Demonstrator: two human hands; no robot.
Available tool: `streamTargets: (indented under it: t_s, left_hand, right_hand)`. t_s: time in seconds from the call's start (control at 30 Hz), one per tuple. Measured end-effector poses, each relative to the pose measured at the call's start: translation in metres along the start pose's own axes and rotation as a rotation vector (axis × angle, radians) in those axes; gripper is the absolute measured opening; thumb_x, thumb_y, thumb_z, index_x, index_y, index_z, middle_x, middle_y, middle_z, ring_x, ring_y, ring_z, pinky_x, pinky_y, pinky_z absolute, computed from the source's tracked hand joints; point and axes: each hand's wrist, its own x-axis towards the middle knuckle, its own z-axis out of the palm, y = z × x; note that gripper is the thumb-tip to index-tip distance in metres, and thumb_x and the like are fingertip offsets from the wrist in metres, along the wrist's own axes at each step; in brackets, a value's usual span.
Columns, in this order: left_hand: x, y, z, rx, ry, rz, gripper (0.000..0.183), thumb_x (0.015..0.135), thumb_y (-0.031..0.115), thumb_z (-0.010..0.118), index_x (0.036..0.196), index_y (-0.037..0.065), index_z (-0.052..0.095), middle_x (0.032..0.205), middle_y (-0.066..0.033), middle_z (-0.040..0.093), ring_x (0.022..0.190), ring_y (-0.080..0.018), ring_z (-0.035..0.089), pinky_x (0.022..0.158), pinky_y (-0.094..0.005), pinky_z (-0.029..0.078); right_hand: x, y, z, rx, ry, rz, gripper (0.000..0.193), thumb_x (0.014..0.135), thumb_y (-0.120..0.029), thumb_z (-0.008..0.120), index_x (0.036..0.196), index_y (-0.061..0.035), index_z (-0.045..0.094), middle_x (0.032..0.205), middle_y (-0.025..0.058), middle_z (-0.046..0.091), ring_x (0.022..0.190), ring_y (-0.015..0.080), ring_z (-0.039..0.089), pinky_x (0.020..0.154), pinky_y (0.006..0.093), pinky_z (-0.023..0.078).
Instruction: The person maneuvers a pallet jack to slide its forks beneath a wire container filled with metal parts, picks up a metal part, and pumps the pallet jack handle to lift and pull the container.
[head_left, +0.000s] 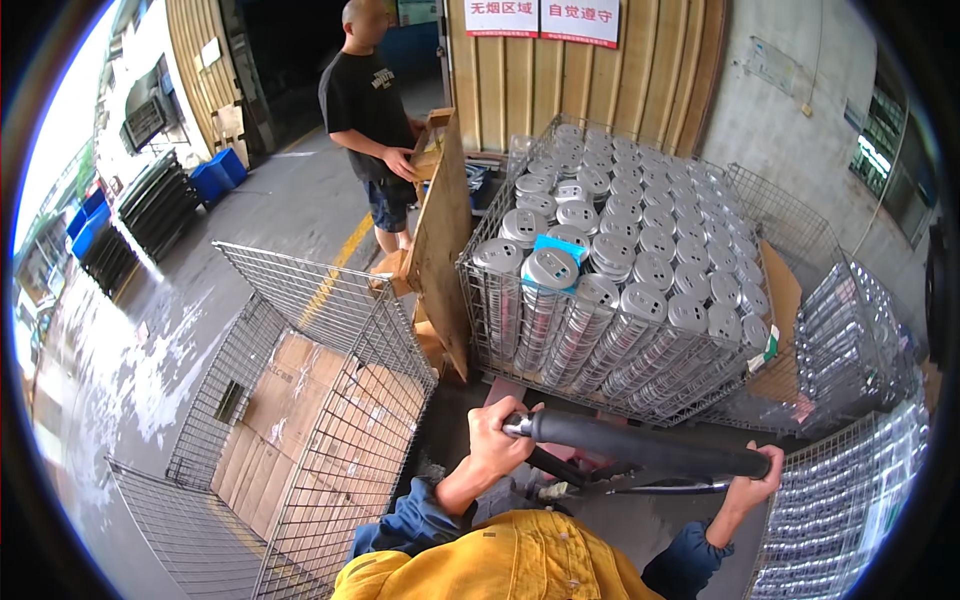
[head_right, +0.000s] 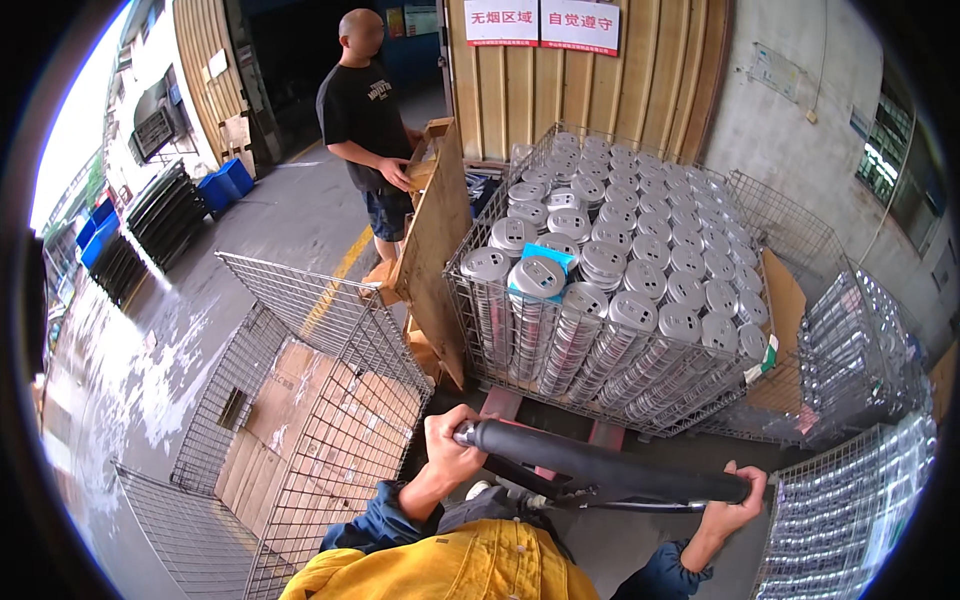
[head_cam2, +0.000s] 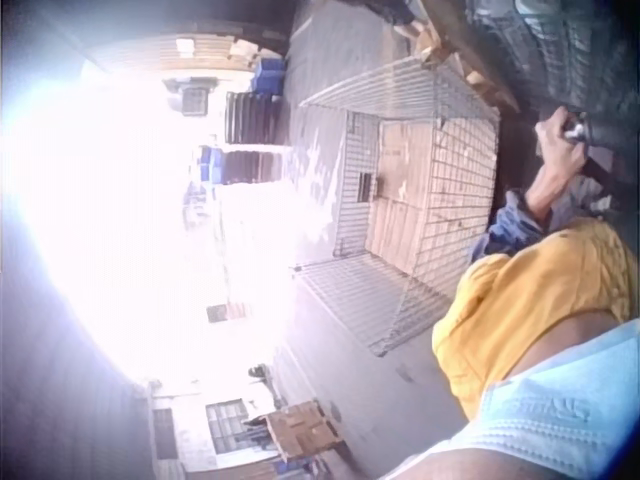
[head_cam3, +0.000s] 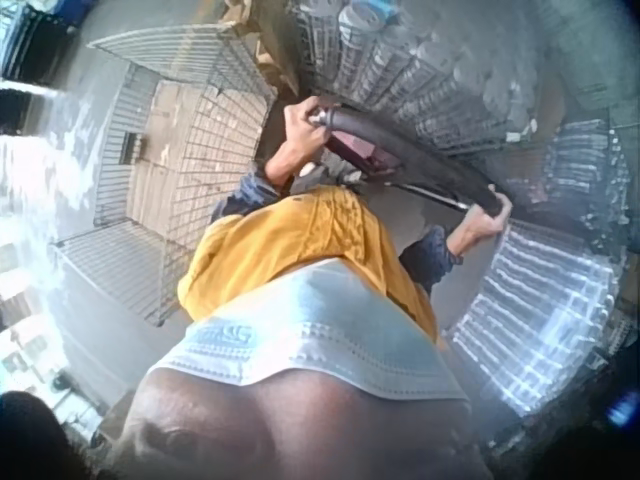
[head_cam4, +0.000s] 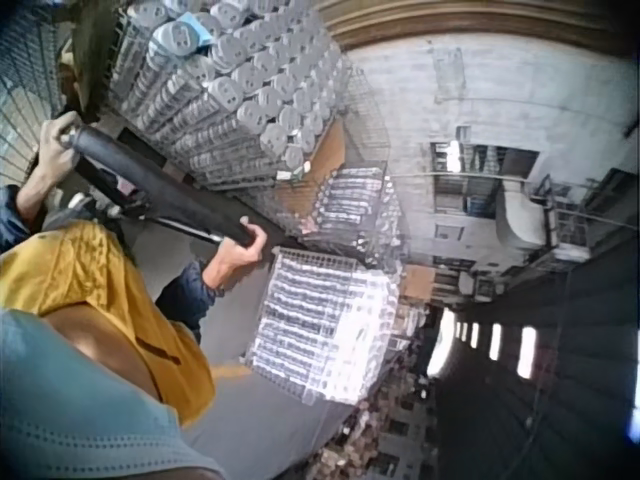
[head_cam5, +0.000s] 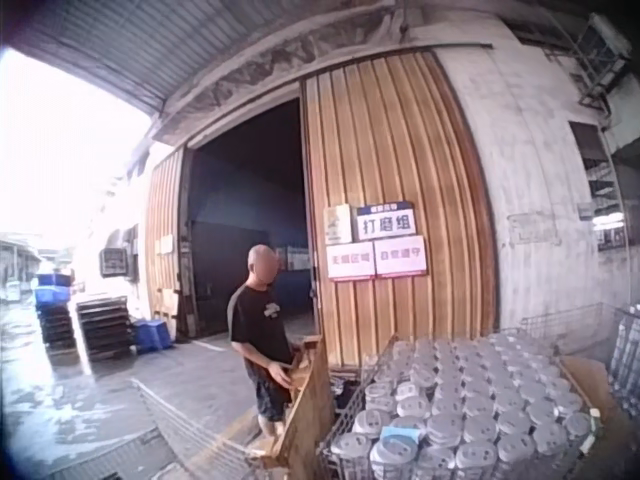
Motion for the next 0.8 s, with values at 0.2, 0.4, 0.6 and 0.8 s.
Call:
streamTargets:
  t_s: [0.2,0.4,0.6,0.8]
  left_hand:
    - [-0.002,0.0,-0.003,-0.029,-0.006,-0.055,0.01,0.065,-0.002,0.066,0.074,0.001,0.063,0.06,-0.0117,0.059,0.056,-0.0094,0.058,0.05,-0.0287,0.044]
    - [0.004,-0.016,0.01,0.073,0.162,0.018,0.008,0.063,0.002,0.062,0.068,0.001,0.055,0.053,-0.0107,0.052,0.045,-0.0168,0.053,0.046,-0.0305,0.04]
    - [0.006,-0.017,0.014,0.062,0.222,0.04,0.008,0.065,0.001,0.057,0.072,-0.001,0.056,0.053,-0.0078,0.053,0.049,-0.0124,0.054,0.05,-0.0277,0.044]
    - [0.0,-0.015,0.01,0.044,0.216,0.026,0.009,0.068,0.002,0.06,0.076,0.0,0.058,0.057,-0.0103,0.056,0.05,-0.0169,0.055,0.052,-0.0296,0.045]
  right_hand:
    - [-0.001,-0.007,-0.005,-0.003,-0.038,-0.002,0.02,0.077,-0.005,0.071,0.077,-0.0011,0.051,0.064,0.005,0.047,0.06,0.0151,0.045,0.061,0.0297,0.043]
    - [0.032,-0.05,-0.036,0.114,-0.497,-0.291,0.042,0.065,0.001,0.065,0.106,-0.0002,0.057,0.083,0.0139,0.057,0.073,0.0273,0.058,0.069,0.0345,0.048]
    - [0.042,-0.072,-0.026,-0.073,-0.606,-0.413,0.038,0.057,-0.005,0.074,0.092,-0.006,0.058,0.081,0.0123,0.062,0.076,0.0335,0.062,0.064,0.0413,0.05]
    - [0.025,-0.074,-0.017,-0.132,-0.315,-0.398,0.032,0.052,-0.007,0.073,0.08,-0.009,0.057,0.074,0.0083,0.062,0.07,0.0311,0.062,0.059,0.0411,0.049]
